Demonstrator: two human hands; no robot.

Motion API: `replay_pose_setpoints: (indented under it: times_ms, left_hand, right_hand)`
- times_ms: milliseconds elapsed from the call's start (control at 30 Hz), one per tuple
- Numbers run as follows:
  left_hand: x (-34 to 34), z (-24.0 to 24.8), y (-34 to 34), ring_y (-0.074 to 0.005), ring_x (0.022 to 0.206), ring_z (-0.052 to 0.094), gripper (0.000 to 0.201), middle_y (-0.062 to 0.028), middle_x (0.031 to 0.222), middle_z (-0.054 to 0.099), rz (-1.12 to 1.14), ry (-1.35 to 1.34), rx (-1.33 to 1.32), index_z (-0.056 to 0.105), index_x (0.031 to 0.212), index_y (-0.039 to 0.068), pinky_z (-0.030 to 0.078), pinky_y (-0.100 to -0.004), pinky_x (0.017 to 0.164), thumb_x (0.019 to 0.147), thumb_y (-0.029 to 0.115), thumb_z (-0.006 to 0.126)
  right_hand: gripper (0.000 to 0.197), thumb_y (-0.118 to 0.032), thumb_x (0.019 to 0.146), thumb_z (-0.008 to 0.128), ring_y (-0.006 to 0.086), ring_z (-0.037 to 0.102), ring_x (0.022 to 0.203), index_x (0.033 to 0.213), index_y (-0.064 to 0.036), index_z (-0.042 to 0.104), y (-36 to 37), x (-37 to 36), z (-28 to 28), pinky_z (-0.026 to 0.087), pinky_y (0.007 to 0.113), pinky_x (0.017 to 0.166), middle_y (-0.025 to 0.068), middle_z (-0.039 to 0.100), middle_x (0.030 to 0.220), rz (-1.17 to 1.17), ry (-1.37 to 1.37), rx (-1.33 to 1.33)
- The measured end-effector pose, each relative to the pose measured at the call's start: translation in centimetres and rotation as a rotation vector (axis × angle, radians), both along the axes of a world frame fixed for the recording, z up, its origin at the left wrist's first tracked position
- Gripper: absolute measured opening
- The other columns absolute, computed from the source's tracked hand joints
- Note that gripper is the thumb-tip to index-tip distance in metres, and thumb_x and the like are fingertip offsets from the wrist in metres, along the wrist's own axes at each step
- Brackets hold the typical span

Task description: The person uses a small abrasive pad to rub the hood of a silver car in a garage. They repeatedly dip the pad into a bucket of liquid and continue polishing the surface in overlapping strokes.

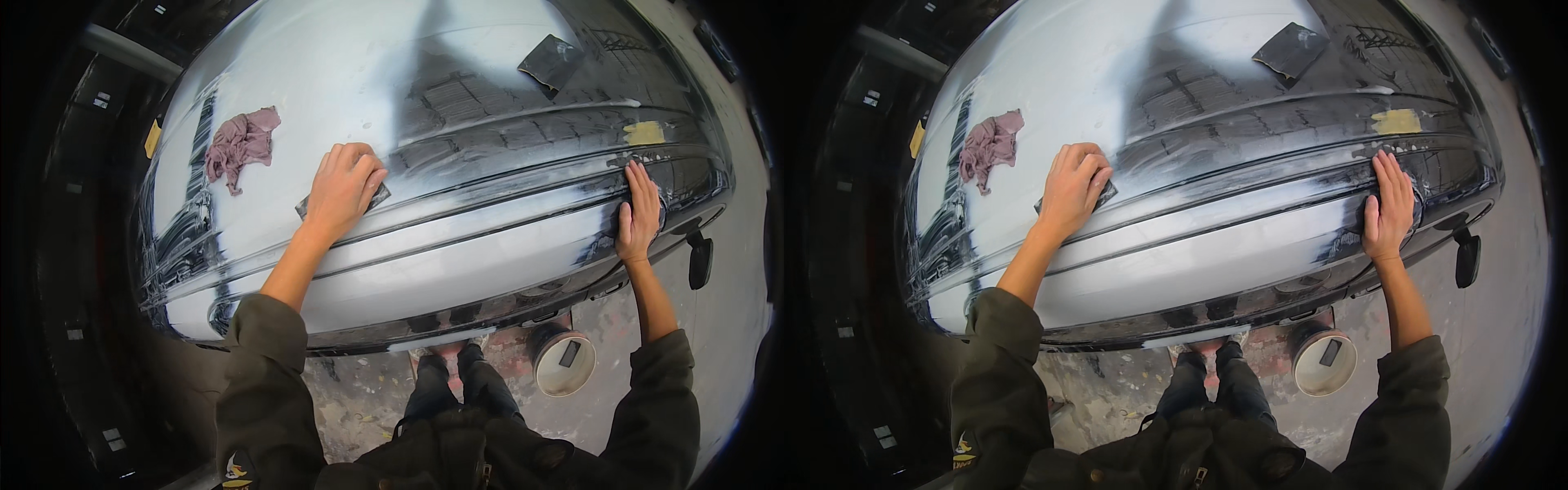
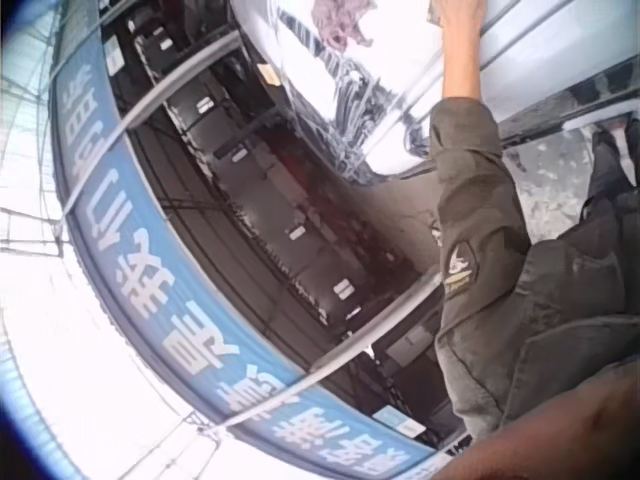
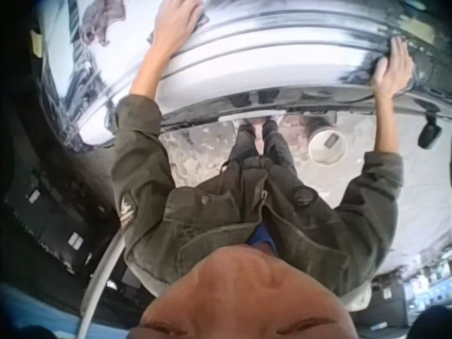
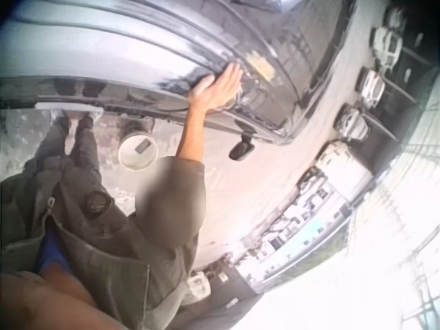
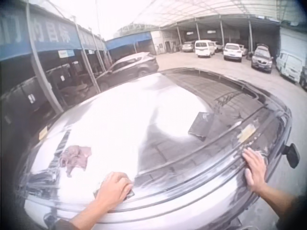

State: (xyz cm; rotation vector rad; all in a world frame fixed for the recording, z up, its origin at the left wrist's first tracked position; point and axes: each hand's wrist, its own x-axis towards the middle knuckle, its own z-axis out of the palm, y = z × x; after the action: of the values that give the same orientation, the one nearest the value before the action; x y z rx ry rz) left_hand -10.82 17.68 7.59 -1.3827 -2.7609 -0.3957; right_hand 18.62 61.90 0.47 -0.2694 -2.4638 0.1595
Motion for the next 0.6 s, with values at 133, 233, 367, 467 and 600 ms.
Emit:
replay_pose_setpoints:
  times_ms: [133, 233, 367, 467, 600]
  left_hand:
    - [-0.8, -1.8, 5.1, -0.0380, 0.156, 0.036, 0.050, -0.0163, 0.164, 0.045, -0.053, 0.188, 0.177, 0.055, 0.150, 0.009, 0.027, -0.0553, 0.130, 0.107, 0.031, 0.064]
    - [-0.6, -1.9, 12.3, -0.0379, 0.166, 0.017, 0.066, -0.0187, 0.176, 0.027, -0.095, 0.149, 0.182, 0.038, 0.165, 0.010, 0.012, -0.0594, 0.135, 0.111, 0.044, 0.055]
    - [0.7, -2.6, 22.6, -0.0357, 0.167, 0.015, 0.072, -0.0201, 0.178, 0.024, -0.191, 0.132, 0.302, 0.035, 0.168, 0.009, 0.009, -0.0587, 0.135, 0.113, 0.054, 0.046]
    - [0.6, -2.9, 20.7, -0.0356, 0.167, 0.015, 0.077, -0.0201, 0.178, 0.024, -0.209, 0.143, 0.267, 0.035, 0.168, 0.008, 0.009, -0.0580, 0.135, 0.111, 0.058, 0.046]
    - [-3.9, -1.6, 5.0, -0.0386, 0.168, 0.011, 0.079, -0.0235, 0.179, 0.019, 0.013, 0.093, 0.057, 0.030, 0.170, 0.006, 0.003, -0.0651, 0.132, 0.110, 0.054, 0.049]
  right_hand:
    - [0.059, -0.031, 0.102, 0.043, 0.0353, 0.049, 0.152, 0.150, -0.0002, 0.060, -0.1, 0.5, 0.1, 0.029, 0.050, 0.128, 0.0158, 0.059, 0.158, -0.034, 0.011, -0.005]
    - [0.060, -0.033, 0.102, 0.043, 0.0348, 0.049, 0.152, 0.149, -0.0001, 0.061, -0.7, 0.2, 0.1, 0.029, 0.050, 0.128, 0.0163, 0.059, 0.158, -0.035, -0.001, -0.019]
    - [0.061, -0.034, 0.102, 0.043, 0.0349, 0.049, 0.152, 0.149, -0.0002, 0.061, -0.3, -0.1, 0.0, 0.030, 0.050, 0.128, 0.0162, 0.059, 0.158, -0.030, 0.012, -0.018]
    - [0.060, -0.030, 0.101, 0.044, 0.0340, 0.049, 0.153, 0.151, -0.0005, 0.060, -0.1, 0.3, 0.1, 0.030, 0.049, 0.128, 0.0155, 0.058, 0.159, -0.041, -0.030, 0.010]
    - [0.059, -0.027, 0.098, 0.046, 0.0342, 0.049, 0.152, 0.149, 0.0000, 0.061, -0.2, 0.4, 0.4, 0.030, 0.049, 0.128, 0.0160, 0.059, 0.158, -0.050, -0.003, -0.006]
